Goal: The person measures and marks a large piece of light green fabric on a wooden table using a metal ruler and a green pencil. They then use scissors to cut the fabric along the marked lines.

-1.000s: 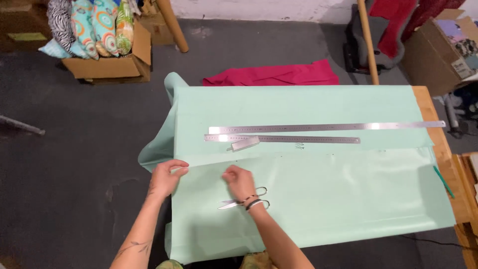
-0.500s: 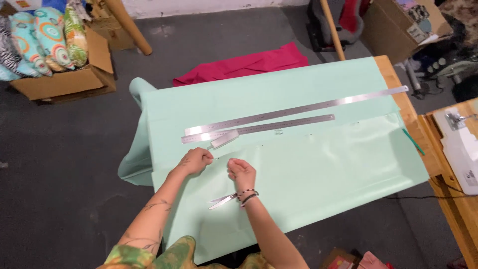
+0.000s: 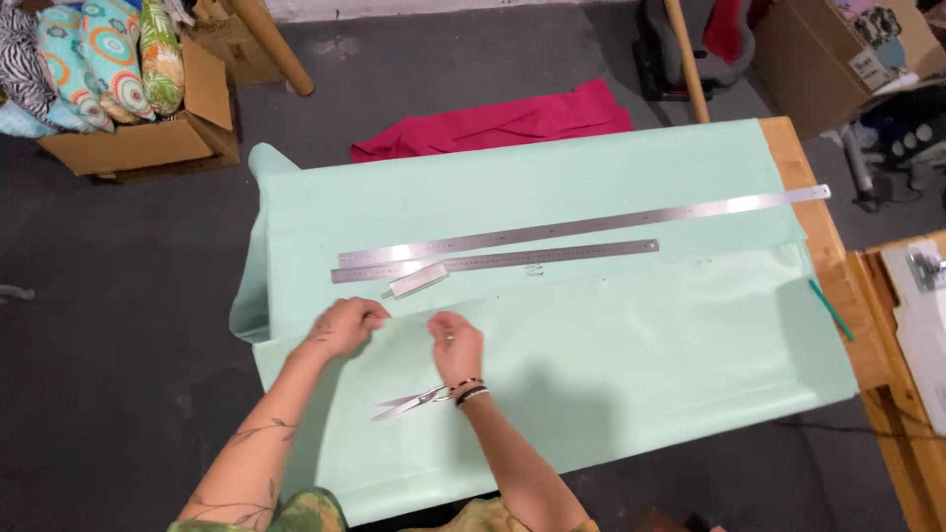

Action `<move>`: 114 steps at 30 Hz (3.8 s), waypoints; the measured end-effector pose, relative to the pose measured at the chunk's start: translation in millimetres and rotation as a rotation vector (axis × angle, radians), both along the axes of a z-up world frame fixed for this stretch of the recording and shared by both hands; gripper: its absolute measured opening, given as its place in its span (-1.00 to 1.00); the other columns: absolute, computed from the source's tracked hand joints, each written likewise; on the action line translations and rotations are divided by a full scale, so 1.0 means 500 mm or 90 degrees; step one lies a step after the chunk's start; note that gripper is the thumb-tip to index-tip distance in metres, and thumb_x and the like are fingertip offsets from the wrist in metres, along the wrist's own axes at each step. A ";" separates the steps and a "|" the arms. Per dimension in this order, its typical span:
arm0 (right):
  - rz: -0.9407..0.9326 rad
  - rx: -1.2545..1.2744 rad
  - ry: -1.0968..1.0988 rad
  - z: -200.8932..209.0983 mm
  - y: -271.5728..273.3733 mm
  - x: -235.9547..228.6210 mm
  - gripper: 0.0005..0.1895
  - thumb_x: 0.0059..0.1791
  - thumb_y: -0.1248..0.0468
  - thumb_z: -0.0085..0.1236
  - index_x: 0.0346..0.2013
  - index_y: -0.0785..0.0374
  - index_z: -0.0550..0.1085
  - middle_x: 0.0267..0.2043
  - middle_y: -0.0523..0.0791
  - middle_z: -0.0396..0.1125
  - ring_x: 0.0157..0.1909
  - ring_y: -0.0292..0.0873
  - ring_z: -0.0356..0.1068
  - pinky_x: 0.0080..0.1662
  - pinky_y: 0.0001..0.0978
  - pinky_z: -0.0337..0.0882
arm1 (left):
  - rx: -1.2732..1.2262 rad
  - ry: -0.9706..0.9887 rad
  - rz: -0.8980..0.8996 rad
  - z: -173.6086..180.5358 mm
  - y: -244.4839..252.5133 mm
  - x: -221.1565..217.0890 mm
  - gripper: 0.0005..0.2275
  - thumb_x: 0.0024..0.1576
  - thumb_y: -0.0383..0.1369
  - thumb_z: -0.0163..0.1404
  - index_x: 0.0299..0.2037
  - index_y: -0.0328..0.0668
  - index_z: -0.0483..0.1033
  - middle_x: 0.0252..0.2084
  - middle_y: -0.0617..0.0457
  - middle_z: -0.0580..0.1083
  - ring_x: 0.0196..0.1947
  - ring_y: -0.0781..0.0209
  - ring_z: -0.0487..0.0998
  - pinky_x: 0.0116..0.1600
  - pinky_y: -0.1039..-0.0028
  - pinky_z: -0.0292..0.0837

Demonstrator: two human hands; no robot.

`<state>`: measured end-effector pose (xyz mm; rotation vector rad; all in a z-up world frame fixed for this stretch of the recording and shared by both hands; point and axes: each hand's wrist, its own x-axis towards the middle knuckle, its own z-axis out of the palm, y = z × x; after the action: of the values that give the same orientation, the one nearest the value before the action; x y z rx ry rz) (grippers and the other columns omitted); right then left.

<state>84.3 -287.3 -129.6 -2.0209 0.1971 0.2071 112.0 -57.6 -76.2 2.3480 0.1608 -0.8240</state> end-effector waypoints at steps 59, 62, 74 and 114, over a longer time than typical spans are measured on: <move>0.256 0.024 -0.078 0.053 -0.393 0.229 -0.90 -0.04 0.29 0.31 -0.25 0.03 0.62 -0.35 -0.09 0.57 -0.23 -0.05 0.59 -0.13 -0.22 0.61 | -0.173 -0.009 0.251 -0.086 -0.374 0.079 -0.86 0.15 -0.26 0.17 -0.19 -0.04 0.73 -0.28 0.02 0.66 -0.13 0.00 0.63 0.12 0.21 0.45; 0.161 -0.048 -0.089 0.028 -0.450 0.304 -0.91 -0.02 0.19 0.30 -0.22 0.02 0.63 -0.33 -0.12 0.57 -0.20 -0.07 0.58 -0.10 -0.22 0.55 | -0.066 -0.013 0.154 -0.080 -0.379 0.093 -0.85 0.18 -0.15 0.12 -0.19 0.13 0.70 -0.28 0.14 0.65 -0.07 -0.01 0.65 0.21 0.24 0.42; 0.375 -0.331 -0.223 -0.052 -0.531 0.407 -0.82 -0.02 0.24 0.30 -0.12 0.01 0.63 -0.23 -0.18 0.53 -0.11 -0.10 0.54 0.01 -0.30 0.53 | -0.004 0.014 -0.033 -0.013 -0.645 0.213 -0.76 0.23 -0.02 0.00 -0.05 0.17 0.59 -0.03 0.02 0.62 0.08 -0.10 0.61 0.17 0.11 0.49; -0.318 0.203 -0.145 -0.139 -1.091 0.340 -0.75 0.01 0.47 0.23 -0.08 0.19 0.41 -0.29 -0.14 0.44 -0.29 -0.28 0.43 -0.23 -0.46 0.51 | -0.141 0.019 -0.091 -0.056 -1.172 0.398 -0.74 0.22 -0.06 0.00 -0.06 0.08 0.65 0.00 0.03 0.62 0.15 -0.15 0.56 0.21 0.06 0.47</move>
<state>254.5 -833.0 -199.0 -1.6058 0.4826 -0.2893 310.9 -643.7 -104.2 2.1579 -0.0828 -0.8977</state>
